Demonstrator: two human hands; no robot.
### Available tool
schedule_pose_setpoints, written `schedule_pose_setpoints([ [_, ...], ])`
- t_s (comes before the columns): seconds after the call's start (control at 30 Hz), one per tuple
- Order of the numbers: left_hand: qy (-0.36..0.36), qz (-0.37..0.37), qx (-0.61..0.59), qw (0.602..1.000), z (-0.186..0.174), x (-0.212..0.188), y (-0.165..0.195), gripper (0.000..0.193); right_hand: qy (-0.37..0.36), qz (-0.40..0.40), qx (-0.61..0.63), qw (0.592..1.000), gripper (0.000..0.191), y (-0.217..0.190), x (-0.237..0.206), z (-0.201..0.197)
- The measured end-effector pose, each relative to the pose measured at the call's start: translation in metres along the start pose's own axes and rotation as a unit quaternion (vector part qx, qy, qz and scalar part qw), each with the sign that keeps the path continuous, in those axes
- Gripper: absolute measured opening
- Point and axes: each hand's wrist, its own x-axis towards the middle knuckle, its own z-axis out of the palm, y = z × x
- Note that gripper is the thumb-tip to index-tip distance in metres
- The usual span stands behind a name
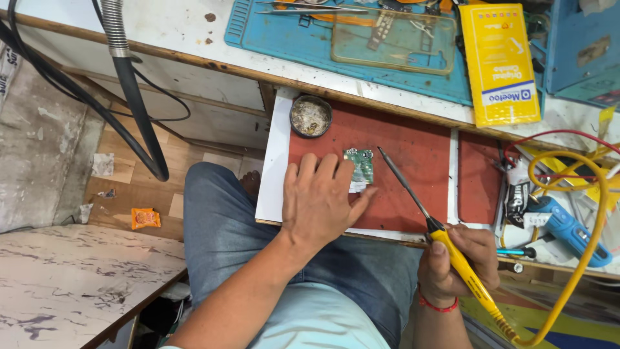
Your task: The person solders a small green circuit board on a repair bench, holding the board steady with tweezers in one hand while applying a soldering iron to its components with the other. They reposition and flip the board repeatedly to solder different sides and touch the iron to various points across the board.
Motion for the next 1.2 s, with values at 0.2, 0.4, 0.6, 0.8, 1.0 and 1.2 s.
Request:
schedule_pose_setpoints([
  [0.2,-0.024,0.099,-0.022,0.995,-0.06,-0.104,-0.122,0.028,-0.001,0.012,0.007,1.0,0.028,-0.055,-0.109,0.082],
  [0.4,-0.006,0.102,0.0,0.995,-0.034,-0.141,-0.184,0.026,-0.056,0.045,0.006,0.997,0.023,-0.026,-0.155,0.103],
  [0.6,0.019,0.051,-0.076,0.996,-0.009,-0.121,-0.155,0.025,-0.151,0.013,-0.036,0.988,0.019,-0.037,-0.102,0.116],
  [0.8,0.048,0.046,-0.092,0.994,-0.025,-0.081,-0.149,0.019,-0.235,-0.039,-0.026,0.971,0.015,-0.055,-0.013,0.173],
  [1.0,0.054,0.038,-0.094,0.993,-0.129,-0.109,-0.196,0.02,-0.26,-0.055,-0.041,0.963,0.015,-0.164,-0.016,0.246],
  [1.2,0.036,0.044,-0.087,0.995,-0.197,-0.107,-0.318,0.02,-0.271,-0.026,-0.054,0.961,0.016,-0.219,-0.04,0.373],
])
